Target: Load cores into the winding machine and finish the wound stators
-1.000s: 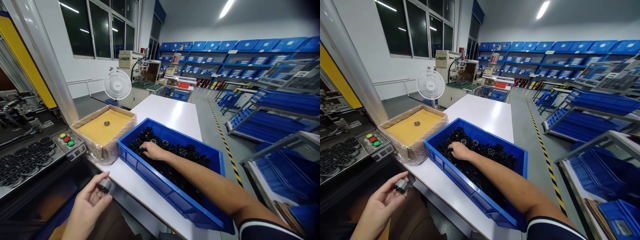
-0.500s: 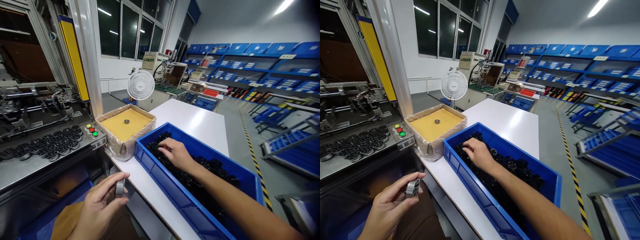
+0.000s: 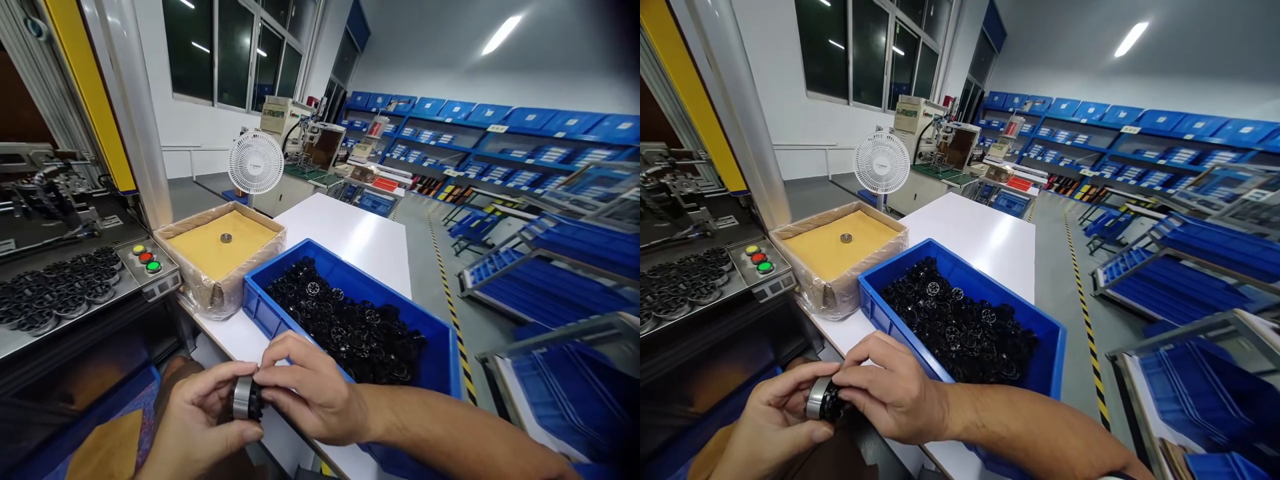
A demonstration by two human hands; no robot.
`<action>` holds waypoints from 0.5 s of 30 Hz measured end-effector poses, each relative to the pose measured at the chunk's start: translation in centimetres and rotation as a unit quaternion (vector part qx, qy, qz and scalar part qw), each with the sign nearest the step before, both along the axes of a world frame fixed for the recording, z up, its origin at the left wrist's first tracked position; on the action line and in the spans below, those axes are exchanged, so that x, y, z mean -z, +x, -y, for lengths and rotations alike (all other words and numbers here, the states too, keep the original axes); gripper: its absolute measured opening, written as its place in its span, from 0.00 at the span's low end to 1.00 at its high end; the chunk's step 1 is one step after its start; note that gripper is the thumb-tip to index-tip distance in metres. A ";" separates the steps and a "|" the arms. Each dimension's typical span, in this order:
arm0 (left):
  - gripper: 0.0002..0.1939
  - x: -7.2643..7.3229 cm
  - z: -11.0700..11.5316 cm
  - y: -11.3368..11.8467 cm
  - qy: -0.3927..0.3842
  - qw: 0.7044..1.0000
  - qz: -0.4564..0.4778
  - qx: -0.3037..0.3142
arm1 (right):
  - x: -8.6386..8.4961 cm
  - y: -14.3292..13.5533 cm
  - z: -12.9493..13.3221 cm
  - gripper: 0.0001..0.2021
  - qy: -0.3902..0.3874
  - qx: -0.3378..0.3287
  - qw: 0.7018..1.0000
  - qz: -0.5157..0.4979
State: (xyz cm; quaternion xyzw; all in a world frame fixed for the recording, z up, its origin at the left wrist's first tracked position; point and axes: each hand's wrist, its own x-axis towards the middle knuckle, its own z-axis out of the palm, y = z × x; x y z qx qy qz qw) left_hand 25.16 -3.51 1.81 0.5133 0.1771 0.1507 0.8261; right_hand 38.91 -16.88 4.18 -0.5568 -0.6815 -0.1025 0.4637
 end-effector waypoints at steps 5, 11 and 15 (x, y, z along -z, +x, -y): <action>0.24 0.3 -0.7 -0.1 0.056 0.998 0.026 0.006 | 0.1 0.0 -0.1 0.19 0.016 -0.029 0.998 0.051; 0.24 0.4 -1.0 -0.3 0.067 0.997 0.030 0.012 | 0.3 0.3 -0.1 0.18 0.033 0.000 0.992 0.119; 0.25 0.3 -0.9 -0.5 0.060 0.997 0.033 0.029 | 0.1 0.4 0.0 0.16 0.029 0.002 0.991 0.134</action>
